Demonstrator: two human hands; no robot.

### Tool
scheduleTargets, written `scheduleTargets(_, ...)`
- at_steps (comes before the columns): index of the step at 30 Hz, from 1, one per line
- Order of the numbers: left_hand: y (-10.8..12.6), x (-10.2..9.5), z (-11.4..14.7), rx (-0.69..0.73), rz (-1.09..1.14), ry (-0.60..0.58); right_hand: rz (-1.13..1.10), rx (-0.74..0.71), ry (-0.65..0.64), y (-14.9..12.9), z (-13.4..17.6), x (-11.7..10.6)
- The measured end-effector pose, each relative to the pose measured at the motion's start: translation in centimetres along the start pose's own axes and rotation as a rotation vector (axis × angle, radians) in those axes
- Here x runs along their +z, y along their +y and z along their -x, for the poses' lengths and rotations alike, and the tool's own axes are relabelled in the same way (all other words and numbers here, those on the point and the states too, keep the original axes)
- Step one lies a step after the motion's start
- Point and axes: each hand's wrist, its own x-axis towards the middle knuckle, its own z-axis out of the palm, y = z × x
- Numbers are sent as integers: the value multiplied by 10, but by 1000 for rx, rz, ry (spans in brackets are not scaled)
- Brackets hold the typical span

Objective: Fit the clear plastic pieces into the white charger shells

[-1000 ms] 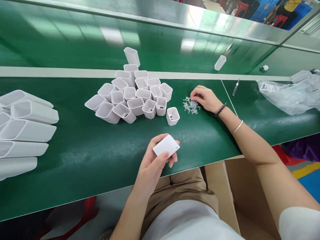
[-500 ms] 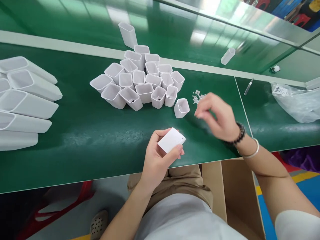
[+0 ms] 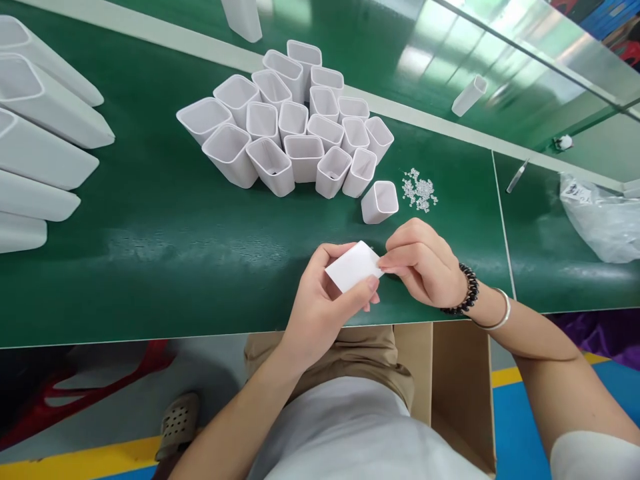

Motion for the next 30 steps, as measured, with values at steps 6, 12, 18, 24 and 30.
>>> scheduleTargets(6, 2, 1, 1, -8, -3, 6, -43, 41, -7, 0, 0, -3)
scheduleTargets(12, 3, 1, 1, -23, 14, 13, -2, 8, -8, 0, 2, -4)
scheduleTargets(18, 4, 2, 1, -31, 18, 22, 10, -12, -15, 0, 1, -4)
scheduleTargets(24, 2, 3, 1, -4, -16, 56, 0, 12, -50, -1, 0, -7)
scheduleTargets(30, -9, 3, 3, 120, -112, 113, -206, 303, -125, -7, -3, -17)
